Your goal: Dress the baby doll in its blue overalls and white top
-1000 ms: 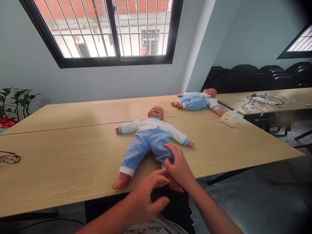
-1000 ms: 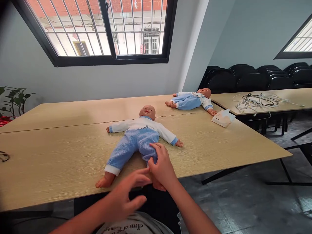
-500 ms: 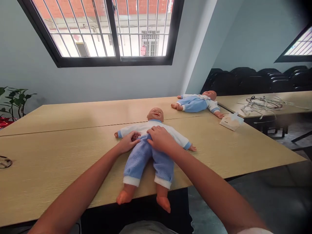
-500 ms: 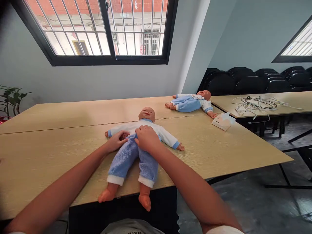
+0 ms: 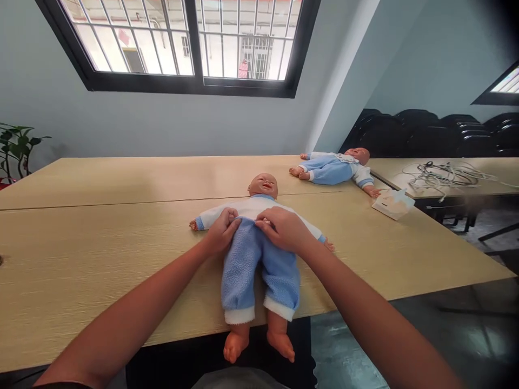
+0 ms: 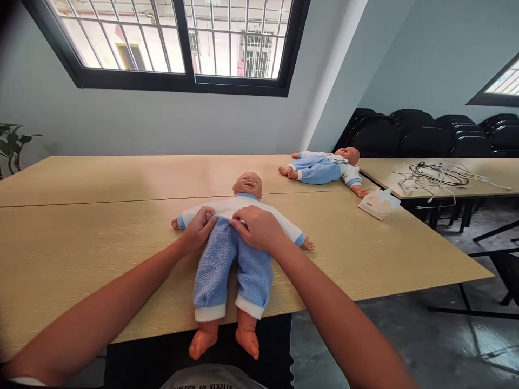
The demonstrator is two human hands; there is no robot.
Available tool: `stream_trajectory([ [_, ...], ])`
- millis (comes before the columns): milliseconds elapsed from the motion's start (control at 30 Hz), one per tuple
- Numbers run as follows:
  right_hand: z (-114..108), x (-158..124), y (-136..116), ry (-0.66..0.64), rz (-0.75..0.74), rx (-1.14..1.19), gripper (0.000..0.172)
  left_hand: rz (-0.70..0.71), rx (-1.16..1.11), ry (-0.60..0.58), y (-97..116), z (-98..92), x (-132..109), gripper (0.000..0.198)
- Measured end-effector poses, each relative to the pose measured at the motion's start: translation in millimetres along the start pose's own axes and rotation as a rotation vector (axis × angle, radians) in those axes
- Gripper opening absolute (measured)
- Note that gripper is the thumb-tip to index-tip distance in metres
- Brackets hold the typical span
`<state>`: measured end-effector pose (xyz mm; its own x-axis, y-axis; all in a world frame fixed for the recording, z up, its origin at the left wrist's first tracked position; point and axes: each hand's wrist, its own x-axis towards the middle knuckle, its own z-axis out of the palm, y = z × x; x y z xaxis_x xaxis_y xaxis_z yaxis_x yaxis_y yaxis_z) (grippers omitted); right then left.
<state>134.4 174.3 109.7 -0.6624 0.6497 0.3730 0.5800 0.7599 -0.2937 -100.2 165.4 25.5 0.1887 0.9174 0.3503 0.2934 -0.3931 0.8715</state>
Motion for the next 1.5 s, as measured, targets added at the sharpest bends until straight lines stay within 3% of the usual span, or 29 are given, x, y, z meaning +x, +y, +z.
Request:
stream_trajectory([
  [100, 0, 8, -5, -0.118, 0.115, -0.04, 0.032, -0.017, -0.016, -0.12, 0, -12.8, 4, 0.041],
  [200, 2, 14, -4, -0.255, 0.044, -0.065, 0.027, -0.042, -0.028, -0.248, -2, -23.4, 5, 0.049],
  [333, 0, 18, -8, -0.3, 0.057, 0.032, 0.013, -0.068, -0.053, -0.382, -6, -29.8, 2, 0.042],
  [467, -9, 28, -21, -0.381, 0.156, 0.097, 0.009, -0.056, -0.062, -0.304, -11, -27.2, -1, 0.034],
  [567, -16, 43, -25, -0.48, 0.213, 0.175, 0.041, -0.04, -0.064, -0.196, -13, -21.5, -3, 0.033],
  [633, -18, 53, -23, -0.535, 0.23, 0.238, 0.051, -0.028, -0.065, -0.167, -12, -18.1, -6, 0.033],
  [800, -23, 63, -25, -0.648, 0.248, 0.211, 0.017, 0.01, -0.091, -0.152, -6, -14.5, -11, 0.021],
  [867, -26, 62, -31, -0.637, 0.223, 0.173, 0.01, 0.023, -0.113, -0.163, -6, -14.0, -12, 0.016],
  [1033, -27, 58, -46, -0.591, 0.197, -0.014, 0.017, 0.029, -0.176, -0.175, -9, -12.0, -12, 0.017],
  [1167, -25, 57, -50, -0.562, 0.174, -0.089, 0.006, 0.015, -0.203, -0.186, -8, -13.1, -13, 0.026],
  [1400, -27, 50, -43, -0.286, 0.25, 0.151, 0.01, -0.06, -0.276, -0.232, -4, -18.6, -9, 0.053],
  [1500, -18, 41, -40, -0.17, 0.277, 0.258, 0.012, -0.078, -0.298, -0.338, 0, -19.3, -4, 0.049],
])
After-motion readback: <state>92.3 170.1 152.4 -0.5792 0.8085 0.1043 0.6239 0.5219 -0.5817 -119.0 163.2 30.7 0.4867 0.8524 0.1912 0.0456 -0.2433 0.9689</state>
